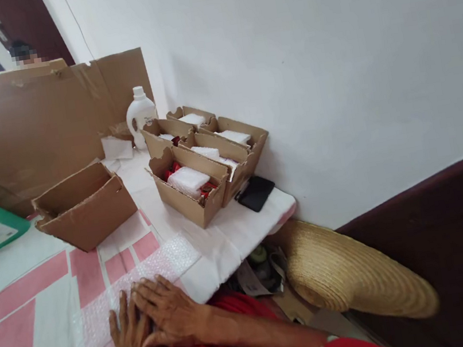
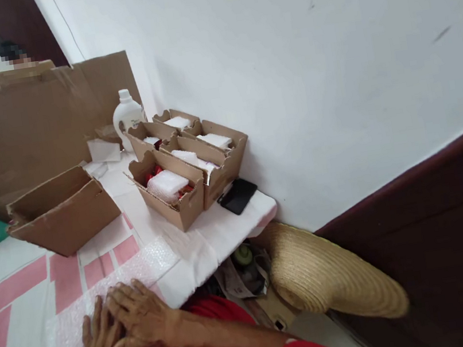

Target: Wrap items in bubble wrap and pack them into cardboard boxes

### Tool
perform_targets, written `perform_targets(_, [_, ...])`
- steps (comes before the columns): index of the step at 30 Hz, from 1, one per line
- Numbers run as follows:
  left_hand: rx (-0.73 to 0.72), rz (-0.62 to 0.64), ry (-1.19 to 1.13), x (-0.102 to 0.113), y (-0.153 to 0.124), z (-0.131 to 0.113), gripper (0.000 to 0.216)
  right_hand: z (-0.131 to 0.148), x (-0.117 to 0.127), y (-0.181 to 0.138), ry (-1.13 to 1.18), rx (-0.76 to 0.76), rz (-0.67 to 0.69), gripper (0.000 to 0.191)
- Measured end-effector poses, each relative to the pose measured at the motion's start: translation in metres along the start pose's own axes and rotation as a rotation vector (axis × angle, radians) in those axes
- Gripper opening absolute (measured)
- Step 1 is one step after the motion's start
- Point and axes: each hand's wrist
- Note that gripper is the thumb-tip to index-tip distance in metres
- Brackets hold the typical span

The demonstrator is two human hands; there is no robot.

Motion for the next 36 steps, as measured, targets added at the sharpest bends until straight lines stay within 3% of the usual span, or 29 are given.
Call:
perform_targets(4, [0.116,0.059,-0.007,0.009,0.012,-0.007,0.062,-0.057,0.015,-0.024,-0.088,-0.266,0.073,0.086])
perform_targets(6, [0.141,0.052,-0.02,0.013,0.018,-0.01,0.057,-0.084,0.028,-0.041,-0.167,-0.409,0.035,0.093])
perform_targets(8, [0.145,0.055,-0.014,0.015,0.021,-0.012,0.056,-0.093,0.036,-0.05,-0.235,-0.463,-0.039,0.096])
perform_targets(10, [0.149,0.079,0.019,0.017,0.021,-0.015,0.056,-0.083,0.033,-0.049,-0.267,-0.37,-0.117,0.085])
perform_targets(14, [0.158,0.135,0.105,0.018,0.022,-0.02,0.06,-0.048,0.007,-0.028,-0.258,0.001,-0.227,0.035])
perform_targets(16, [0.198,0.138,0.121,0.016,0.024,-0.025,0.063,-0.041,-0.004,-0.015,-0.262,0.09,-0.255,0.028])
perform_targets(20, [0.319,0.089,0.139,0.013,0.033,-0.039,0.064,-0.056,-0.005,0.004,-0.29,0.162,-0.238,0.021])
perform_targets(24, [0.339,0.128,0.054,0.023,0.035,-0.043,0.073,-0.068,0.009,0.012,-0.271,0.172,-0.161,0.019])
perform_targets(31, [0.319,0.037,-0.021,0.061,-0.004,-0.014,0.059,-0.019,0.007,0.018,-0.112,0.179,-0.04,0.018])
perform_targets(33, [0.411,0.019,0.016,0.071,-0.021,-0.008,0.053,-0.006,-0.002,0.019,-0.104,0.176,0.02,0.017])
perform_targets(36, [0.709,-0.008,0.053,0.083,-0.04,-0.002,0.052,-0.001,-0.017,0.017,-0.098,0.142,0.045,0.019])
Point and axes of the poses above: each hand's wrist, its own y-axis towards the middle knuckle, its own x-axis out of the back of the hand, z = x × y, and after that the axes turned 15 degrees about -x, right-handed
